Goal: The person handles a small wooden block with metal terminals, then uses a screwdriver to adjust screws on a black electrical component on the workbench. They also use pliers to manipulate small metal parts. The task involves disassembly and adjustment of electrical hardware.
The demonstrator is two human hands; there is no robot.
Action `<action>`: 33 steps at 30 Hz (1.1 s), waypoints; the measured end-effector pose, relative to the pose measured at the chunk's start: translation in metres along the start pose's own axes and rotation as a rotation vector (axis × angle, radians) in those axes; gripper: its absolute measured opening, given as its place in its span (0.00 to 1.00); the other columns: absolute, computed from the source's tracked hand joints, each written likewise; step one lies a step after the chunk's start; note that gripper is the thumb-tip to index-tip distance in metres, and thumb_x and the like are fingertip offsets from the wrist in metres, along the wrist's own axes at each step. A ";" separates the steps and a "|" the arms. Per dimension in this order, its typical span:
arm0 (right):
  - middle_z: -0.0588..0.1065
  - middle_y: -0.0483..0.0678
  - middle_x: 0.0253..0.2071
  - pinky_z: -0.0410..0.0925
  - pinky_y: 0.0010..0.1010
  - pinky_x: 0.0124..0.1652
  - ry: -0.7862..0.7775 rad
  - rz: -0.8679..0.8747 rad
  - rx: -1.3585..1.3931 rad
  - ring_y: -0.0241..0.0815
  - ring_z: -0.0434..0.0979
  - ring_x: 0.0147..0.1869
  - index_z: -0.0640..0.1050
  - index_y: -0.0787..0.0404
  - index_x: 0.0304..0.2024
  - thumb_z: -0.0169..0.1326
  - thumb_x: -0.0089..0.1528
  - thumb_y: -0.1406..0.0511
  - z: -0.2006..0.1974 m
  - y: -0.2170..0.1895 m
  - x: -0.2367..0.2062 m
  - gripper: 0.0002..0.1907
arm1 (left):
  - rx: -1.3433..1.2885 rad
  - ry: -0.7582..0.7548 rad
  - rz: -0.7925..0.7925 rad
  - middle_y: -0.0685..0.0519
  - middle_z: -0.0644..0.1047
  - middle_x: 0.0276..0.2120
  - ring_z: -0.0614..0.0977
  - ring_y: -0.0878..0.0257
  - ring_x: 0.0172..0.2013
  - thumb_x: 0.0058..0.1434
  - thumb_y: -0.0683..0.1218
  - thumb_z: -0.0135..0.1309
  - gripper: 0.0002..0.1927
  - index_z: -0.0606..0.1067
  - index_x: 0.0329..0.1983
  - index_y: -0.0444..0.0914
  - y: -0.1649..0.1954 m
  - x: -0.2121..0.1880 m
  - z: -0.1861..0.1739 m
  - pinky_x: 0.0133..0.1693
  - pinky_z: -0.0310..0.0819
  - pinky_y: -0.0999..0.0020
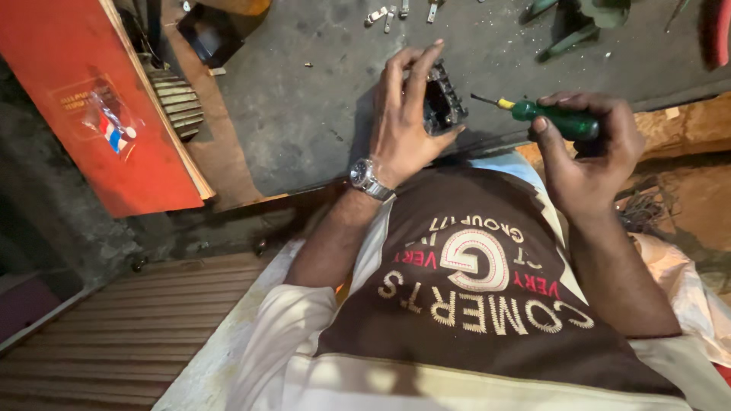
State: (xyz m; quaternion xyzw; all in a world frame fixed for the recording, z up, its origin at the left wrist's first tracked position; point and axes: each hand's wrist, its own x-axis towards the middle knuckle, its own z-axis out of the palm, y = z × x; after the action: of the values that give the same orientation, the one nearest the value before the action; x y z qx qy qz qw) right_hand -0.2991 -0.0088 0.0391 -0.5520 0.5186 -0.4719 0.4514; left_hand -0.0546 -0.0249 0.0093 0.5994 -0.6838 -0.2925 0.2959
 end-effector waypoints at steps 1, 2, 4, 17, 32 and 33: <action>0.75 0.58 0.49 0.75 0.31 0.56 -0.002 -0.013 -0.013 0.43 0.79 0.56 0.68 0.71 0.51 0.61 0.70 0.80 0.000 0.000 -0.001 0.14 | 0.005 0.010 0.011 0.46 0.62 0.65 0.66 0.46 0.67 0.40 0.48 0.81 0.64 0.54 0.76 0.50 -0.001 0.000 -0.002 0.70 0.64 0.50; 0.75 0.58 0.49 0.75 0.31 0.56 -0.003 -0.027 -0.026 0.43 0.80 0.56 0.68 0.72 0.51 0.61 0.70 0.80 0.000 0.001 -0.002 0.14 | 0.010 0.021 0.023 0.45 0.62 0.64 0.65 0.45 0.67 0.38 0.49 0.81 0.65 0.53 0.76 0.49 -0.003 -0.001 -0.003 0.70 0.62 0.49; 0.76 0.57 0.50 0.76 0.29 0.54 -0.007 0.031 0.044 0.41 0.80 0.55 0.69 0.71 0.50 0.61 0.72 0.79 0.000 0.001 -0.003 0.13 | -0.050 0.059 0.040 0.42 0.60 0.65 0.63 0.43 0.67 0.36 0.48 0.81 0.66 0.53 0.75 0.47 -0.006 -0.004 -0.005 0.69 0.61 0.49; 0.76 0.57 0.50 0.75 0.31 0.55 -0.020 -0.058 -0.006 0.43 0.80 0.55 0.69 0.71 0.49 0.61 0.69 0.78 0.010 -0.010 -0.001 0.14 | -0.240 0.025 0.061 0.49 0.71 0.65 0.75 0.52 0.66 0.45 0.44 0.81 0.63 0.51 0.77 0.46 -0.029 -0.025 -0.019 0.70 0.69 0.57; 0.72 0.56 0.56 0.76 0.35 0.62 0.014 -0.060 0.042 0.44 0.78 0.61 0.66 0.69 0.56 0.62 0.68 0.81 0.002 -0.001 -0.005 0.21 | 0.084 0.054 0.201 0.52 0.74 0.61 0.73 0.54 0.63 0.44 0.54 0.78 0.55 0.63 0.73 0.44 -0.005 -0.021 -0.039 0.64 0.58 0.58; 0.72 0.56 0.55 0.76 0.35 0.61 0.009 -0.073 0.034 0.45 0.78 0.61 0.66 0.69 0.56 0.62 0.69 0.81 0.002 -0.001 -0.005 0.21 | 0.086 0.048 0.198 0.52 0.74 0.61 0.73 0.54 0.63 0.44 0.53 0.78 0.55 0.62 0.74 0.44 -0.004 -0.021 -0.040 0.63 0.58 0.58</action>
State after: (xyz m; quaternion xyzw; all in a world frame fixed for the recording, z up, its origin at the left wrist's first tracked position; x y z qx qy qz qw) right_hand -0.2974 -0.0041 0.0392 -0.5608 0.4921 -0.4990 0.4409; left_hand -0.0193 -0.0065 0.0310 0.5477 -0.7445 -0.2179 0.3135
